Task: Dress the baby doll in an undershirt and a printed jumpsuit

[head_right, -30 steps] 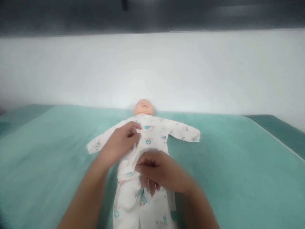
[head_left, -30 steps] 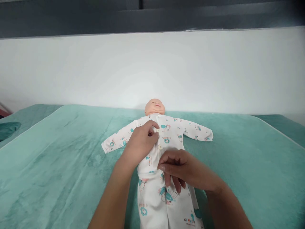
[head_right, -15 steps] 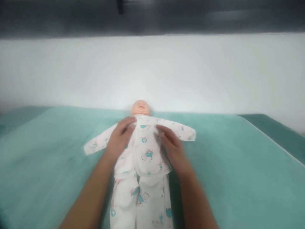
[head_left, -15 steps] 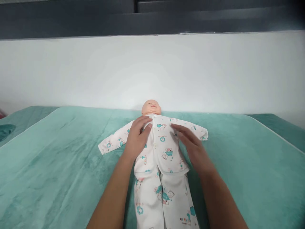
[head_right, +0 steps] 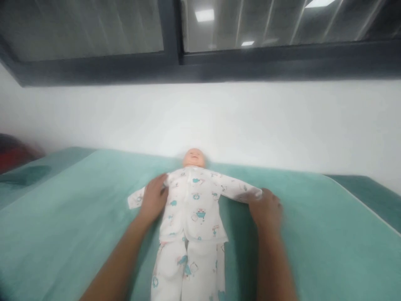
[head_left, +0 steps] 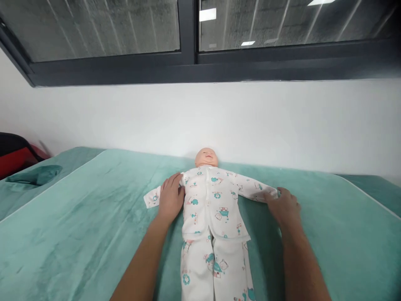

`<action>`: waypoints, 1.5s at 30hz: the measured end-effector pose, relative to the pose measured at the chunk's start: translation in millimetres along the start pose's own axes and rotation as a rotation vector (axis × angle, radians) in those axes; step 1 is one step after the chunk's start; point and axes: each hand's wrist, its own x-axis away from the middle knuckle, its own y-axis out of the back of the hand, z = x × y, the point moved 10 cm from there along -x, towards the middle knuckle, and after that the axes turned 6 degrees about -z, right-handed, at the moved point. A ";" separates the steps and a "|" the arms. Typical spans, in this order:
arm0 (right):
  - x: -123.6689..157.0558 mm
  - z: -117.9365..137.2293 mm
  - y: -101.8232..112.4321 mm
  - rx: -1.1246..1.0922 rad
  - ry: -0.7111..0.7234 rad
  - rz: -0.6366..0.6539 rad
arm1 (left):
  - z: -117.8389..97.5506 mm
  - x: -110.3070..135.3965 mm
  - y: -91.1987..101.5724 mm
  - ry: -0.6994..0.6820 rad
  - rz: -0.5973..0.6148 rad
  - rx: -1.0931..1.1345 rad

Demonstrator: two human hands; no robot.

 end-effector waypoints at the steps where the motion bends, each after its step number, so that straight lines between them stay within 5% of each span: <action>1: -0.8 -4.3 -3.5 0.023 -0.006 0.027 | 8.1 4.5 2.4 -0.024 0.037 -0.086; 7: -3.9 -15.7 -14.9 -0.076 -0.117 0.116 | 63.2 17.1 26.1 0.108 0.197 -0.361; 16: 3.2 -24.7 -23.6 -0.821 -0.440 -0.034 | 66.4 5.3 41.7 0.143 0.044 -0.478; 25: 6.1 -24.8 -18.4 -0.987 -0.461 -0.141 | 88.0 12.3 48.9 0.247 0.021 -0.451; 30: 12.7 -18.4 -0.7 -0.901 -0.430 -0.290 | 74.2 21.6 71.6 0.264 -0.184 -0.339; 33: 27.5 12.4 22.5 -0.744 -0.270 -0.406 | 44.9 27.0 75.1 0.120 -0.293 -0.223; 35: 40.4 53.8 30.4 -0.738 -0.060 -0.361 | 25.3 28.8 60.1 0.002 -0.242 -0.119; 39: 73.8 128.5 12.6 -0.824 0.209 0.040 | 3.0 36.0 19.6 -0.096 -0.040 -0.041; 42: 99.3 144.2 -3.5 -0.843 0.230 0.295 | -3.7 47.5 6.9 -0.072 0.045 0.009; 45: 123.7 131.9 -7.2 -0.825 0.200 0.392 | -15.8 66.6 5.0 -0.033 0.110 0.223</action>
